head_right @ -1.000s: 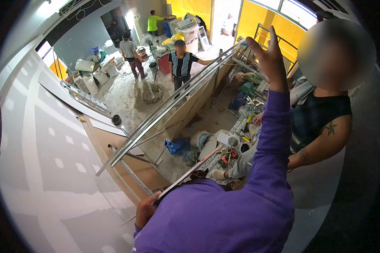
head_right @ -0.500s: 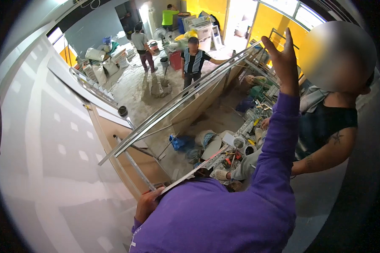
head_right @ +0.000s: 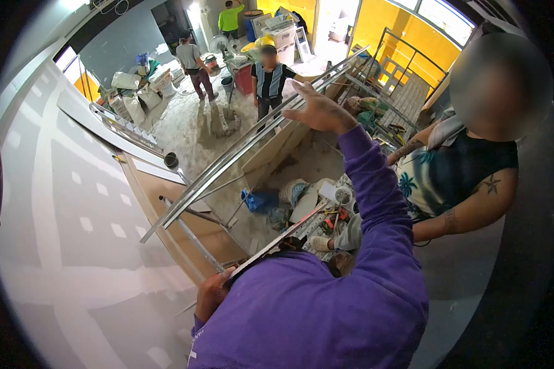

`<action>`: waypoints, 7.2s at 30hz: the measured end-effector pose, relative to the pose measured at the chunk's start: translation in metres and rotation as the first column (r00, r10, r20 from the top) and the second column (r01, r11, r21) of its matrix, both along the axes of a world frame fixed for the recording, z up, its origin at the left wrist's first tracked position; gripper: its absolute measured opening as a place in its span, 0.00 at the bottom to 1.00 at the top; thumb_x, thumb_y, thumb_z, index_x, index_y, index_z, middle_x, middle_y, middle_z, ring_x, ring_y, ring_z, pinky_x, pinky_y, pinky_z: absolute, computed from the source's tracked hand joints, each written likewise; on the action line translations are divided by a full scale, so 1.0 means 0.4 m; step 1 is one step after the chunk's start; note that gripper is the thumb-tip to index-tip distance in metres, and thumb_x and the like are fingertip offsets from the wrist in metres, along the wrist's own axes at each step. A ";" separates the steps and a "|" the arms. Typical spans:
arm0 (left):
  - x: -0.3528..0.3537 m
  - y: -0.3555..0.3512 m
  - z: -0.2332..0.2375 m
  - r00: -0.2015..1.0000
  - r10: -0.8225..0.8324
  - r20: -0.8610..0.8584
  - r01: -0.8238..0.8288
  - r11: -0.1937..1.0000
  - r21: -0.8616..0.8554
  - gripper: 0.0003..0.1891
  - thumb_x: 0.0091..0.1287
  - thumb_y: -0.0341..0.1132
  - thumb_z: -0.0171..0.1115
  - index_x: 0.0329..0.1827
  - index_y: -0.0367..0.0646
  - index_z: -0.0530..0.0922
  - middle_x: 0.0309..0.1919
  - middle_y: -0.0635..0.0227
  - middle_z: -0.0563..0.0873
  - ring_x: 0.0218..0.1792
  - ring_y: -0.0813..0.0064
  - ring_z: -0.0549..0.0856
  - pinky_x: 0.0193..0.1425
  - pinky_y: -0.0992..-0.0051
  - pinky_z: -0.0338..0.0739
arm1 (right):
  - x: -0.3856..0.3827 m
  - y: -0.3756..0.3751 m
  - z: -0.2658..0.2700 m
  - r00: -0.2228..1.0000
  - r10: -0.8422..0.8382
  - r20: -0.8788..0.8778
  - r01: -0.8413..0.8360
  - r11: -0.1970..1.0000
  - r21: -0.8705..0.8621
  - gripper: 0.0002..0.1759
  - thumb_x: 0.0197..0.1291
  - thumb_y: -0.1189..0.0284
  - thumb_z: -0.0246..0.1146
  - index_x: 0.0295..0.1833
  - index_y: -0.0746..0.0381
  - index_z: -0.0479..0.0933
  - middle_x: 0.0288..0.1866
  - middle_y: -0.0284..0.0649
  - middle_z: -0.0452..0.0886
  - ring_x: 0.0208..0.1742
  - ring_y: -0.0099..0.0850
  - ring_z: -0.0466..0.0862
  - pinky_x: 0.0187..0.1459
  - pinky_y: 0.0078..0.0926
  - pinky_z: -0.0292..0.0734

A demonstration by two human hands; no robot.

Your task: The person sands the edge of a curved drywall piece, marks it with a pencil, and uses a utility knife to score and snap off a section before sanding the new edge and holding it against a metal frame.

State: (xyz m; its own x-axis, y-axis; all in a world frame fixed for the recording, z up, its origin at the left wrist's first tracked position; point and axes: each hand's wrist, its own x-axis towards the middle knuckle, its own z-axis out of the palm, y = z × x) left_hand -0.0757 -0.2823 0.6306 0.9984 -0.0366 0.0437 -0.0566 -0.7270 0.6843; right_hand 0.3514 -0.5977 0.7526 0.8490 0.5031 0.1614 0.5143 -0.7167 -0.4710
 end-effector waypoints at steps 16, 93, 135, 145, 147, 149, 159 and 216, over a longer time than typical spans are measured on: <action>0.043 0.010 0.029 0.986 -0.101 -0.134 0.127 0.970 0.209 0.27 0.59 0.21 0.61 0.63 0.48 0.86 0.36 0.49 0.90 0.35 0.47 0.90 0.39 0.56 0.83 | -0.152 -0.023 -0.068 0.991 0.033 0.132 0.004 0.962 -0.272 0.44 0.68 0.57 0.64 0.82 0.69 0.62 0.78 0.71 0.67 0.76 0.66 0.73 0.76 0.53 0.71; -0.141 0.111 0.029 0.994 -0.105 0.010 0.105 0.994 -0.017 0.19 0.67 0.26 0.62 0.61 0.41 0.86 0.42 0.47 0.91 0.39 0.49 0.92 0.42 0.59 0.84 | -0.843 1.062 -0.345 0.186 0.878 -0.441 -0.918 -0.005 -0.396 0.40 0.67 0.38 0.66 0.55 0.69 0.88 0.59 0.53 0.89 0.62 0.52 0.87 0.66 0.47 0.78; -0.051 0.152 0.137 0.993 -0.116 0.034 0.116 0.993 -0.006 0.23 0.61 0.21 0.64 0.61 0.44 0.87 0.44 0.53 0.92 0.42 0.51 0.91 0.47 0.59 0.86 | -0.719 0.238 -0.355 0.853 0.516 -0.075 -0.506 0.854 0.124 0.08 0.63 0.66 0.69 0.45 0.54 0.86 0.57 0.39 0.90 0.56 0.43 0.89 0.55 0.44 0.84; 0.013 0.041 0.111 0.984 0.169 0.063 -0.164 0.983 -0.084 0.19 0.63 0.22 0.68 0.57 0.42 0.88 0.44 0.52 0.93 0.41 0.53 0.94 0.47 0.64 0.87 | -0.491 0.260 -0.316 0.708 0.694 -0.130 -0.691 0.719 0.076 0.11 0.64 0.60 0.71 0.40 0.56 0.83 0.40 0.41 0.87 0.46 0.46 0.89 0.45 0.43 0.84; 0.031 0.026 0.112 0.973 0.229 0.029 -0.224 0.966 -0.130 0.18 0.63 0.22 0.68 0.57 0.41 0.88 0.44 0.52 0.93 0.41 0.53 0.94 0.48 0.63 0.87 | -0.457 0.260 -0.311 0.674 0.729 -0.116 -0.727 0.683 0.070 0.11 0.64 0.60 0.70 0.41 0.56 0.83 0.38 0.41 0.87 0.46 0.47 0.90 0.44 0.44 0.85; 0.048 0.023 0.111 0.964 0.253 -0.082 -0.262 0.958 -0.114 0.17 0.64 0.23 0.69 0.57 0.41 0.88 0.45 0.51 0.93 0.44 0.53 0.93 0.50 0.63 0.87 | -0.437 0.265 -0.277 0.659 0.740 -0.135 -0.749 0.663 -0.019 0.09 0.65 0.61 0.68 0.40 0.55 0.83 0.39 0.39 0.87 0.46 0.45 0.90 0.44 0.45 0.85; 0.193 -0.066 0.045 0.997 -0.075 0.020 0.069 0.970 0.232 0.15 0.63 0.34 0.73 0.52 0.44 0.87 0.34 0.54 0.90 0.33 0.52 0.91 0.36 0.57 0.83 | -0.377 0.188 -0.269 0.599 0.791 0.129 -0.792 0.608 -0.054 0.06 0.57 0.66 0.68 0.34 0.53 0.77 0.33 0.36 0.80 0.36 0.39 0.87 0.36 0.43 0.82; 0.142 -0.047 0.064 0.973 -0.227 -0.031 0.227 0.931 0.285 0.14 0.63 0.28 0.66 0.53 0.46 0.82 0.29 0.59 0.88 0.29 0.57 0.89 0.30 0.58 0.79 | -0.577 0.076 -0.285 0.919 0.158 -0.360 -0.079 0.971 0.224 0.10 0.61 0.68 0.68 0.38 0.65 0.84 0.34 0.49 0.87 0.36 0.46 0.88 0.41 0.41 0.82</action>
